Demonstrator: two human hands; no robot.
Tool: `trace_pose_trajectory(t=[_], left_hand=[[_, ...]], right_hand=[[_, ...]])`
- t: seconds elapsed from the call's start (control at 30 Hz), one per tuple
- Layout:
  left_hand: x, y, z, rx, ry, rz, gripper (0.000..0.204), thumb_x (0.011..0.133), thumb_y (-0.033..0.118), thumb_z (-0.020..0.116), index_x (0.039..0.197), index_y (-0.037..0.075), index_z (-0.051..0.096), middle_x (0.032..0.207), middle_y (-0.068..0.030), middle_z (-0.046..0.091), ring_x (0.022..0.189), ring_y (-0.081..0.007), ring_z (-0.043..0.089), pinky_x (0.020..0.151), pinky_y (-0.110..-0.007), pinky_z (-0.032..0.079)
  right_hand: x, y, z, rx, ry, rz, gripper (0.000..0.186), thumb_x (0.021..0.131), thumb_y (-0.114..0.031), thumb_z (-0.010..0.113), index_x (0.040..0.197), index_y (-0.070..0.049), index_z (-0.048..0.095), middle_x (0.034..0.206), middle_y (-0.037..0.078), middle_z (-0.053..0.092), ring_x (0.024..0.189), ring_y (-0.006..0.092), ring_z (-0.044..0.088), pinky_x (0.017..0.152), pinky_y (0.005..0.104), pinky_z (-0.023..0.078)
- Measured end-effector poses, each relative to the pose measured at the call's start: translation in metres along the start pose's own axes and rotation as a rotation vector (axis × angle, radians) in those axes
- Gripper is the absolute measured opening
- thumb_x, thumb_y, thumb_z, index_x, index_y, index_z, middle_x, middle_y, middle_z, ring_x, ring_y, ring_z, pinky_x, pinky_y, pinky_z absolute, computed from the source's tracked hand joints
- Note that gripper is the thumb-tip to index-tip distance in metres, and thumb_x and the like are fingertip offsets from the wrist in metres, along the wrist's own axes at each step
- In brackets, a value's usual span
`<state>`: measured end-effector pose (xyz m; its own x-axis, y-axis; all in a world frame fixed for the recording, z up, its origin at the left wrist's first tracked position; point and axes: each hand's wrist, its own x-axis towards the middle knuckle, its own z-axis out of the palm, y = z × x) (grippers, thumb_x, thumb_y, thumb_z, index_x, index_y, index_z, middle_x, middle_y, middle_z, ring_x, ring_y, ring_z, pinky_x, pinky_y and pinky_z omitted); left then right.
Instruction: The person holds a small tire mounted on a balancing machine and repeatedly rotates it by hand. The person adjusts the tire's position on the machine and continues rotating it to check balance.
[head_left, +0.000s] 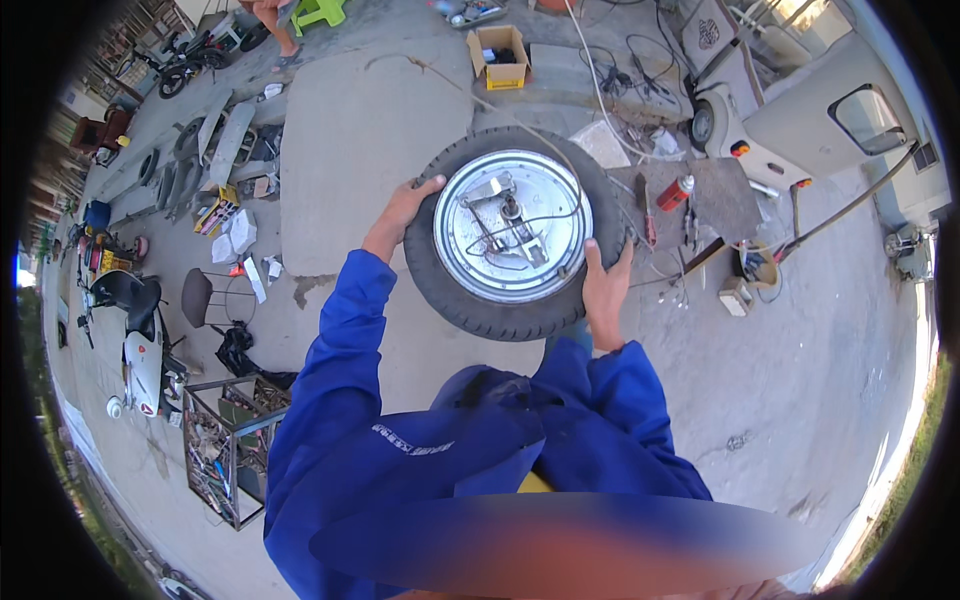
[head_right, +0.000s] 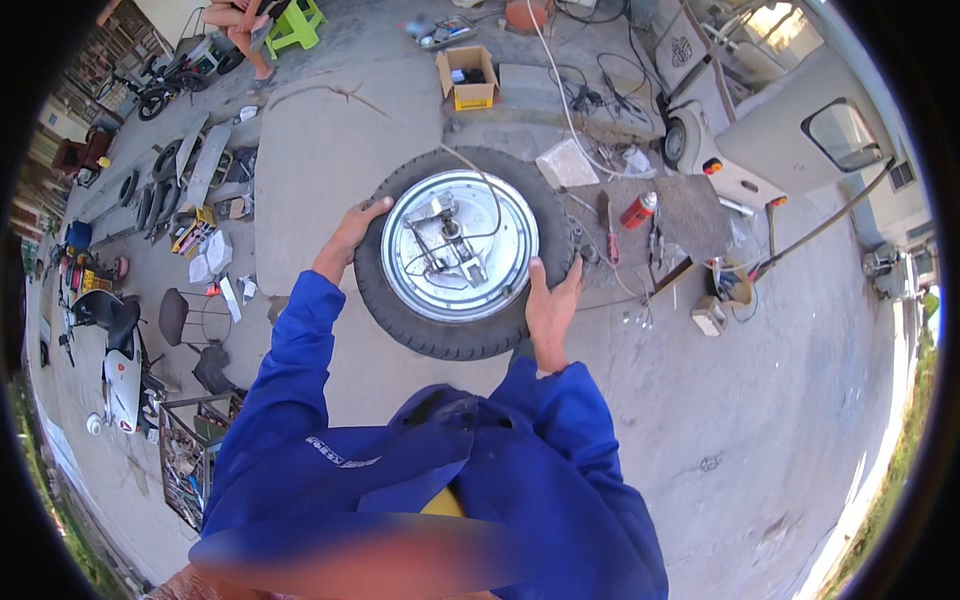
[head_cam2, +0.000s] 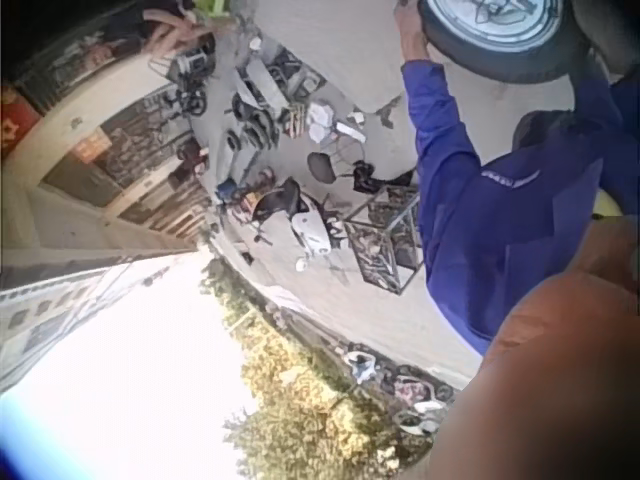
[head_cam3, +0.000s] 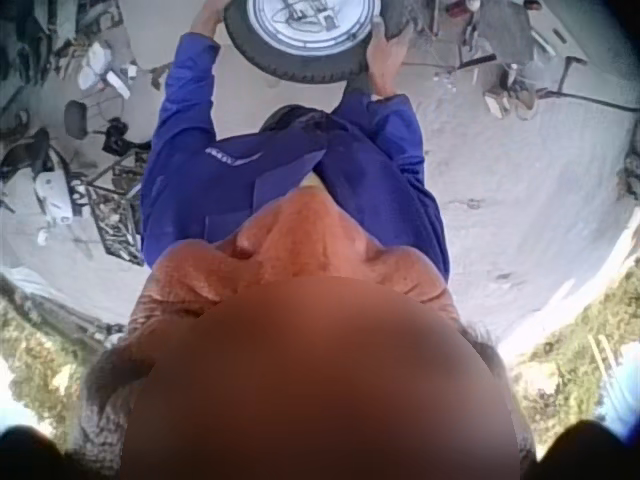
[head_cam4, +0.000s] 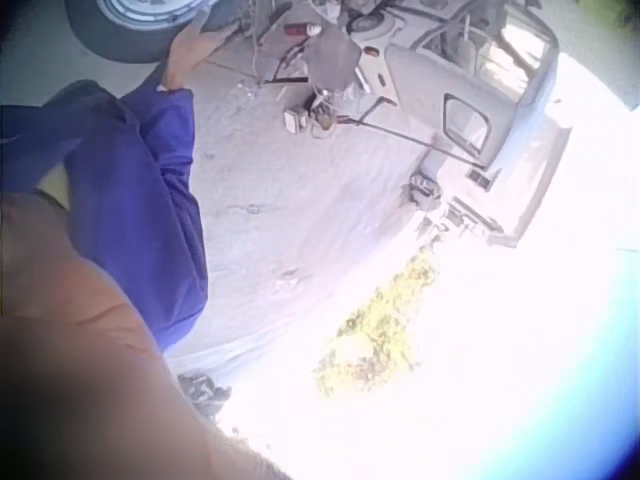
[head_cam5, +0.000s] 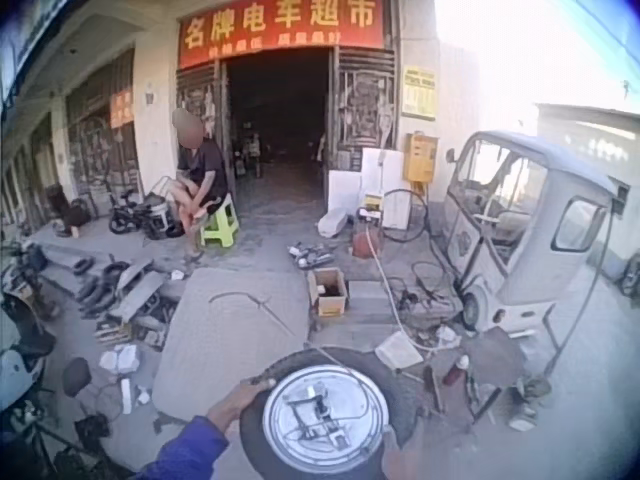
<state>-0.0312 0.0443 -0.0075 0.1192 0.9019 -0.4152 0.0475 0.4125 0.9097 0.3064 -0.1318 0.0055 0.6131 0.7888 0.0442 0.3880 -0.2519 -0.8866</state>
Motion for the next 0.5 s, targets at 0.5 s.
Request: trace_pose_trajectory(t=[0.5], left_hand=[[-0.107,-0.083,0.061,-0.353,0.511,0.006,0.079,0.097,0.047,0.076,0.142,-0.013,0.050,0.135,-0.0229,0.064,0.118,-0.0291,0.066,0.101,-0.039,0.054]], right_hand=[[0.177,-0.010,0.031,-0.137,-0.517,-0.241,0.096,0.087,-0.061,0.076,0.155,0.002,0.049,0.145,0.034,0.059,0.135,0.0424,0.059,0.114,0.0427,0.045]])
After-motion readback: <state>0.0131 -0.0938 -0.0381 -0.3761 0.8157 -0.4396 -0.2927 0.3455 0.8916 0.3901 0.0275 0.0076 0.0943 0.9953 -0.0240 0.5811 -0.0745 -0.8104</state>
